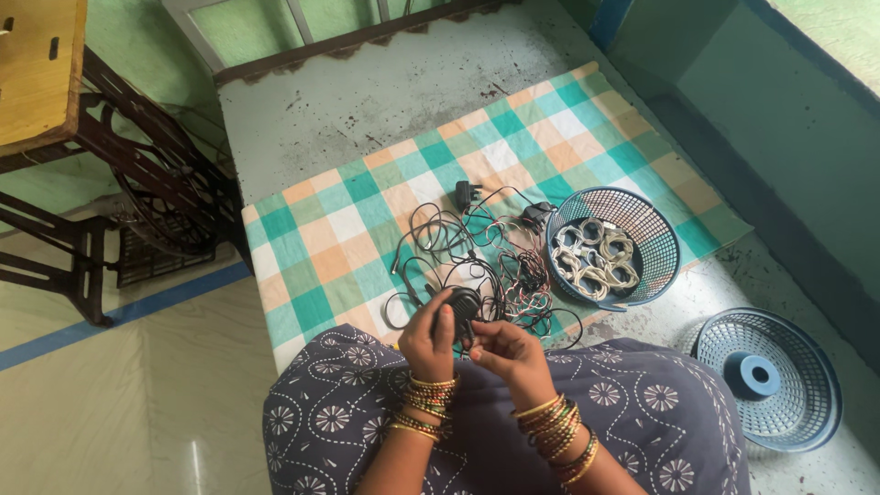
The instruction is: The person sits on the floor and assembles small electronic components by hand, connecting wires to black plastic housings. They place finished units into a nearby basket and continue handling additional components from a pile on the bed.
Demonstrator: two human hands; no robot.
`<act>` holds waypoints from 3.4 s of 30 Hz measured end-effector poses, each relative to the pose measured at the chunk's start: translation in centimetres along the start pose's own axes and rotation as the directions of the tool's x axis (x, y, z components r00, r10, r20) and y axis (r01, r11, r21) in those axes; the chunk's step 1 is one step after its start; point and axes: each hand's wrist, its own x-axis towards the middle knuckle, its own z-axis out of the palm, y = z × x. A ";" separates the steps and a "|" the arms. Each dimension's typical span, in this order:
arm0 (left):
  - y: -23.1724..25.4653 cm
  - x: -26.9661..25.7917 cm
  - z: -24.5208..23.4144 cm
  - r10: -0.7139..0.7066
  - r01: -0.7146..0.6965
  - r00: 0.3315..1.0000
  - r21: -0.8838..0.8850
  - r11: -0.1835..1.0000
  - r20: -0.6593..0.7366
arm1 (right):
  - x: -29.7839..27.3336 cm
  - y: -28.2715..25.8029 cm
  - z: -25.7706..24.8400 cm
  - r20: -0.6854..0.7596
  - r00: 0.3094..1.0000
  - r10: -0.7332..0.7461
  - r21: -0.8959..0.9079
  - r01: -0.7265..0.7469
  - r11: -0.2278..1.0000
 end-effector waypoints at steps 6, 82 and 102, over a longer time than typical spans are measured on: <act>-0.4 0.0 0.3 -0.188 0.188 0.982 -0.097 0.977 0.007 | -0.6 -0.5 1.4 -0.045 0.991 -0.129 -0.313 0.109 0.944; -7.1 -1.3 1.8 -0.510 0.910 0.379 -0.211 0.356 0.772 | 0.8 -8.5 -1.0 0.540 0.723 -0.430 -0.768 0.633 0.100; -5.8 -1.4 2.9 -0.530 0.788 0.472 -0.069 0.612 0.704 | 7.7 -13.4 -13.6 0.041 0.952 -0.303 -0.998 0.055 0.040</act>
